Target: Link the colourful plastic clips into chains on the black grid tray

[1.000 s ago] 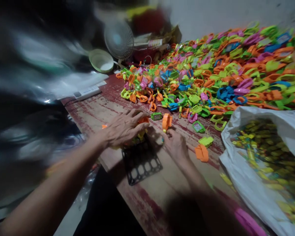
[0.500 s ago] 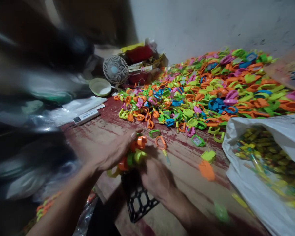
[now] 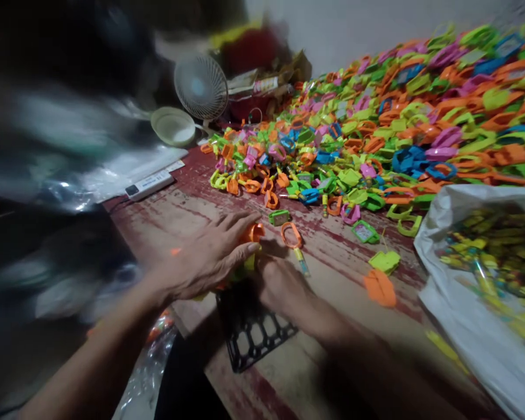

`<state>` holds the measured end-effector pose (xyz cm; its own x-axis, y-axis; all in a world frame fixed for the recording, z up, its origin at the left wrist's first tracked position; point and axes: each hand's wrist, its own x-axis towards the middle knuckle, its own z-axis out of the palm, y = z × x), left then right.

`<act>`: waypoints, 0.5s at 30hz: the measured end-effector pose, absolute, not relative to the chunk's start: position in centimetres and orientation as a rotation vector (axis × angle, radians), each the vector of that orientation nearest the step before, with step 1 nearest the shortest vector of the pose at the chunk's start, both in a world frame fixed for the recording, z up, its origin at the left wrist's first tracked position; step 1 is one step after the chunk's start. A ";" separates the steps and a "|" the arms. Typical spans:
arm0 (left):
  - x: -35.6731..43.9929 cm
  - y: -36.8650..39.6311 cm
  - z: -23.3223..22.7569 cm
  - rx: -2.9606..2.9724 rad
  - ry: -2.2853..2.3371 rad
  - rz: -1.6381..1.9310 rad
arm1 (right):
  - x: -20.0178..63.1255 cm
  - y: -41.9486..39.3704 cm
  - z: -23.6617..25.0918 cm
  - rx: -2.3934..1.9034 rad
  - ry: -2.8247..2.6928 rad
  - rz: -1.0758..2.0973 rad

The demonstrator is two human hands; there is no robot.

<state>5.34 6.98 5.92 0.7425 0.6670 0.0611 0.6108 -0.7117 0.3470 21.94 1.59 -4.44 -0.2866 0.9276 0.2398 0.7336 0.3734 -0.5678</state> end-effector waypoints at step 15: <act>5.7 7.5 4.4 2.796 1.024 0.293 | 20.6 0.4 -5.1 -1.766 -2.236 0.350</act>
